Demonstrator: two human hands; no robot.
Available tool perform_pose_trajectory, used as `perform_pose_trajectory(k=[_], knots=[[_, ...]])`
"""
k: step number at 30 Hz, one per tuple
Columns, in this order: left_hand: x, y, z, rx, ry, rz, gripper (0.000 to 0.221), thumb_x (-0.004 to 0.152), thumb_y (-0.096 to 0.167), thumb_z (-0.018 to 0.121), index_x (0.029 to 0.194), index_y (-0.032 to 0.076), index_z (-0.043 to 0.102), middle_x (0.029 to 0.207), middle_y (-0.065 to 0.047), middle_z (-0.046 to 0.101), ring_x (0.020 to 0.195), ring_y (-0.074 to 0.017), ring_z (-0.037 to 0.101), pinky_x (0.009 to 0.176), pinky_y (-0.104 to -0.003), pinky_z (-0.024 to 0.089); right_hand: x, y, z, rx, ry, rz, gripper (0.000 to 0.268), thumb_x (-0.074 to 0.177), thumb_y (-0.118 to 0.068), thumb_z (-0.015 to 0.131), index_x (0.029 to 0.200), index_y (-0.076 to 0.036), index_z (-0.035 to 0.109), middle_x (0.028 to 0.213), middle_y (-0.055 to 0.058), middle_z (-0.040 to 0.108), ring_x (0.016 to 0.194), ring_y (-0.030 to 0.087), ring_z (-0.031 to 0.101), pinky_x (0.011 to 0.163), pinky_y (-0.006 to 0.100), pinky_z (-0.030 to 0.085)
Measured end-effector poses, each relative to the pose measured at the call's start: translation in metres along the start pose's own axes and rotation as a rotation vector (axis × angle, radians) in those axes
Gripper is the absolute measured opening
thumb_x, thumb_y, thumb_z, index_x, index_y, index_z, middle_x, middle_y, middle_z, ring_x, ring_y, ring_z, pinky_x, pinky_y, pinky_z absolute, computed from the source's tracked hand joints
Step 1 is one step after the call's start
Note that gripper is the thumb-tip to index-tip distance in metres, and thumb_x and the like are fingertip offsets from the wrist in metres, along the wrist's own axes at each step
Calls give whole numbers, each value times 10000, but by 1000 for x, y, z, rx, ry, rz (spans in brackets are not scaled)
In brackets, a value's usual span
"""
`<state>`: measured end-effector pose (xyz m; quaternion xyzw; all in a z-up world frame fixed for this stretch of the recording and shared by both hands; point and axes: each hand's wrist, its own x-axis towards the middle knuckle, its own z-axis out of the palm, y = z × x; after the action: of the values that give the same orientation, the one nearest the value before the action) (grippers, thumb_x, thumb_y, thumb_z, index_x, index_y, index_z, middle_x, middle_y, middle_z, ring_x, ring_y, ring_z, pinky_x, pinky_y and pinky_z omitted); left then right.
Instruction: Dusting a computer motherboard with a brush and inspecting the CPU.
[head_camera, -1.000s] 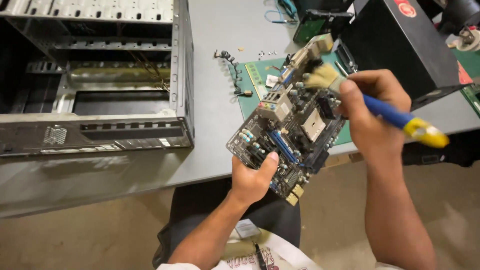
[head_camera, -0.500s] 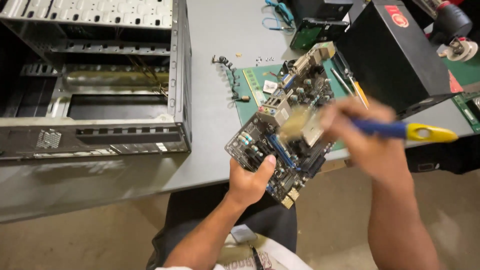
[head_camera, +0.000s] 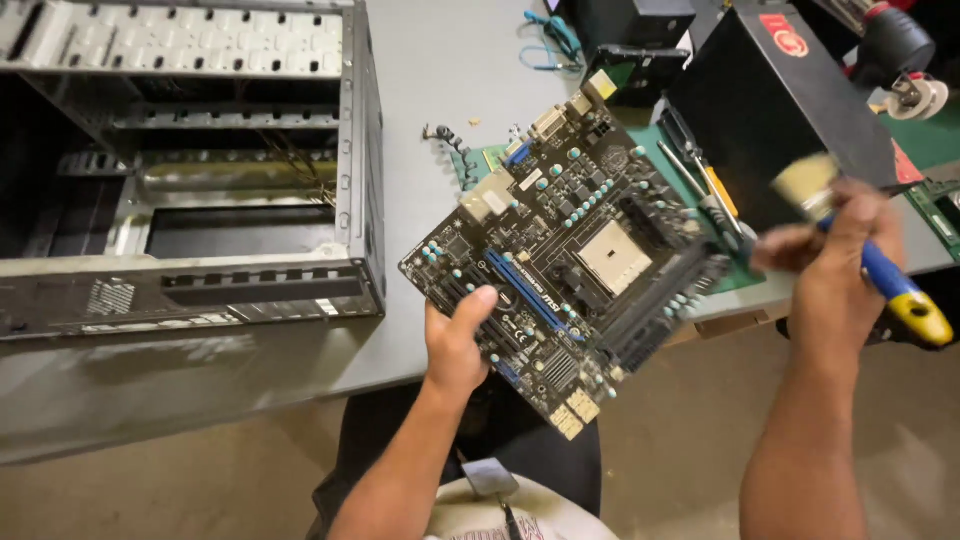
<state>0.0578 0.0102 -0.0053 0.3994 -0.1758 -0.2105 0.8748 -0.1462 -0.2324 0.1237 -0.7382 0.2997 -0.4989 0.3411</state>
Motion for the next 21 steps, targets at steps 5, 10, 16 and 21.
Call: perform_pose_trajectory(k=[5,10,16,21], knots=[[7,-31,-5,-436,181,-562,322,963,315,683,1020,6,754,878,-123,776,754,-317,765,646,-455,631,-6,56,-16,227,-38,266,252,1133,-468,565,1267,-254,559,1225,-32,608,1092,109,720,957,219,527],[-4,-42,19,-676,89,-838,523,988,481,666,1205,16,767,1052,-182,812,905,-366,783,806,-516,649,4,42,0,961,84,165,198,1024,-417,591,1150,-265,612,1297,405,698,1265,489,731,1160,589,612],[-19,-8,59,-447,171,-945,460,995,428,644,1186,36,792,998,-149,810,860,-315,764,835,-435,631,-19,-65,41,827,-11,-401,517,1154,-665,374,1281,-196,548,807,131,620,849,322,668,1111,491,593],[-19,-63,44,-708,42,-958,504,1001,383,682,1259,-42,765,1091,-238,805,956,-382,788,897,-537,659,-14,-97,55,846,-8,-482,471,1167,-615,391,1174,-189,591,585,69,451,538,241,481,663,395,420]])
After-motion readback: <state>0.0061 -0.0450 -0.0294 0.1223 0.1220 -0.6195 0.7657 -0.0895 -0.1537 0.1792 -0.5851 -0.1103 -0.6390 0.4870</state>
